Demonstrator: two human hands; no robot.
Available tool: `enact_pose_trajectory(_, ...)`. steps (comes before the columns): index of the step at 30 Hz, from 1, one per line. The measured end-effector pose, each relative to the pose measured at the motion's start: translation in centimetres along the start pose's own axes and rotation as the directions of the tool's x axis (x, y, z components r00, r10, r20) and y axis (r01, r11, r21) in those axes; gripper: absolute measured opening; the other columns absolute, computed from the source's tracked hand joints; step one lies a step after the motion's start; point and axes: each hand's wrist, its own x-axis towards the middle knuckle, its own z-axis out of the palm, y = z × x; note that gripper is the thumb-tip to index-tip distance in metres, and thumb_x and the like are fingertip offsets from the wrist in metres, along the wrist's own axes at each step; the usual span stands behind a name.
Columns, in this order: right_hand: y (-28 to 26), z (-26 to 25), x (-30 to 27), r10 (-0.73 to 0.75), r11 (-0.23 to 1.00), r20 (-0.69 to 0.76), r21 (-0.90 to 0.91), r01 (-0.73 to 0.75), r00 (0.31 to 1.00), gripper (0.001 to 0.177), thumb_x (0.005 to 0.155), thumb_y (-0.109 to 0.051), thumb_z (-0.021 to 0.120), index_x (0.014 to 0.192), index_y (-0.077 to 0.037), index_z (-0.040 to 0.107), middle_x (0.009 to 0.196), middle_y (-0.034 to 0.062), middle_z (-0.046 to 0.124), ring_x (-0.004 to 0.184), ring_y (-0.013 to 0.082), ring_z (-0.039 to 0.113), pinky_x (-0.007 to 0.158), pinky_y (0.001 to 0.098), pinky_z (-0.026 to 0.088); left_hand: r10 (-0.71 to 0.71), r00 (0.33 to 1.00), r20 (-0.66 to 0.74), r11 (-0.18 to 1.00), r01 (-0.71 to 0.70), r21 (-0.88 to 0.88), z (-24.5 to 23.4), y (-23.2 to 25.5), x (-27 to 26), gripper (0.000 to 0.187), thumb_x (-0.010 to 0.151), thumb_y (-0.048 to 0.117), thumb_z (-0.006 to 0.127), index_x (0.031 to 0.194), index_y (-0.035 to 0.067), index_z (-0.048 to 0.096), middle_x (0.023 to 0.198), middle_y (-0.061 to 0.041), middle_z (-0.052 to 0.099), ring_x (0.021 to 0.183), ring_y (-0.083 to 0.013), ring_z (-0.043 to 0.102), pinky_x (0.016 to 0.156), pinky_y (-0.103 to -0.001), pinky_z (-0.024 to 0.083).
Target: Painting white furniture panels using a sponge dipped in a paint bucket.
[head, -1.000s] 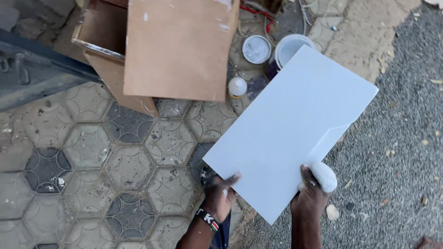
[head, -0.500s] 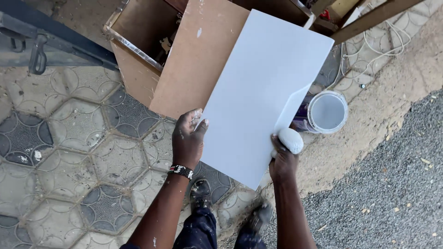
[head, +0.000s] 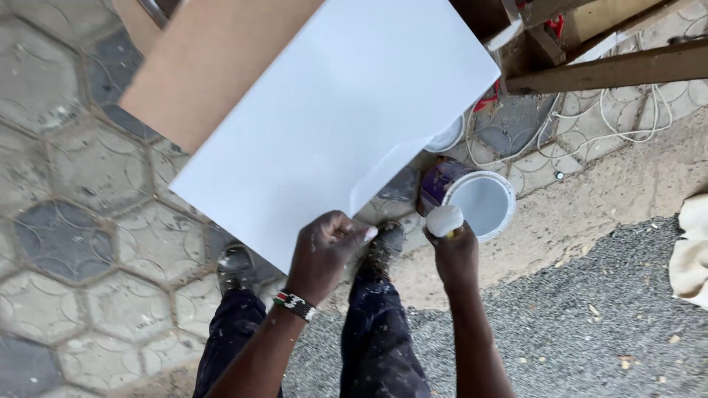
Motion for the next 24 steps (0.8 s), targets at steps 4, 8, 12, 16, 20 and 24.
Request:
enact_pose_trajectory(4,11.9,-7.2,9.4,-0.304,0.275,0.469,-0.790,0.548,0.829,0.027,0.101,-0.009,0.090,0.126,-0.013,0.097,0.135,0.0061,0.093,0.168,0.0329,0.062,0.141,0.0407,0.054,-0.134,0.989,0.059,0.990,0.137,-0.046,10.9,-0.6,-1.3,0.031,0.103,0.037,0.089,0.101,0.006,0.087,0.090,-0.018,0.085,0.102,-0.0304,0.084,0.093,-0.047,0.064)
enact_pose_trajectory(8,11.4,-9.5,13.2,-0.009,0.827,0.218,-0.547,0.130,0.976,0.057,0.105,-0.045,0.088,0.155,-0.021,0.075,0.122,0.0076,0.090,0.131,0.0303,0.079,0.117,0.0479,0.060,-0.094,0.976,0.196,0.996,0.090,0.029,18.2,-2.8,0.0,0.021,0.110,0.027,0.080,0.116,0.009,0.090,0.117,-0.022,0.089,0.119,-0.0449,0.084,0.101,-0.053,0.066)
enact_pose_trajectory(12,12.0,-7.3,17.1,0.067,0.869,0.126,-0.495,0.004,0.990,0.053,0.102,-0.068,0.087,0.148,-0.042,0.078,0.117,0.0013,0.088,0.126,0.0337,0.083,0.109,0.0539,0.063,-0.045,0.969,0.242,0.993,0.017,0.120,20.6,-2.5,1.8,0.027,0.113,0.017,0.071,0.130,0.003,0.088,0.129,-0.029,0.088,0.128,-0.0520,0.082,0.109,-0.060,0.065)
enact_pose_trajectory(16,10.8,-6.5,16.0,0.086,0.892,0.123,-0.451,-0.022,0.989,0.049,0.102,-0.051,0.090,0.148,-0.035,0.082,0.120,0.0057,0.089,0.128,0.0351,0.082,0.109,0.0543,0.063,-0.099,0.979,0.180,0.989,0.078,0.123,20.3,-3.3,2.6,0.021,0.110,0.019,0.074,0.121,0.011,0.091,0.104,-0.017,0.091,0.115,-0.0415,0.086,0.102,-0.051,0.066)
enact_pose_trajectory(20,11.3,-7.0,15.8,0.044,0.919,0.102,-0.395,-0.001,0.994,0.056,0.098,-0.042,0.095,0.150,-0.027,0.083,0.125,0.0160,0.089,0.129,0.0407,0.082,0.110,0.0579,0.064,-0.079,0.988,0.134,0.990,0.062,0.123,20.6,-4.2,2.7,0.017,0.106,0.022,0.081,0.112,0.012,0.093,0.095,-0.016,0.085,0.106,-0.0325,0.085,0.097,-0.045,0.065)
enact_pose_trajectory(24,11.7,-7.2,14.7,-0.081,0.912,0.103,-0.394,0.115,0.991,0.053,0.100,-0.036,0.092,0.149,-0.021,0.083,0.117,0.0201,0.089,0.124,0.0450,0.083,0.106,0.0616,0.064,-0.069,0.984,0.166,0.993,0.052,0.104,20.3,-2.7,-0.6,0.021,0.108,0.024,0.076,0.107,0.010,0.091,0.088,-0.015,0.086,0.100,-0.0343,0.086,0.093,-0.046,0.067)
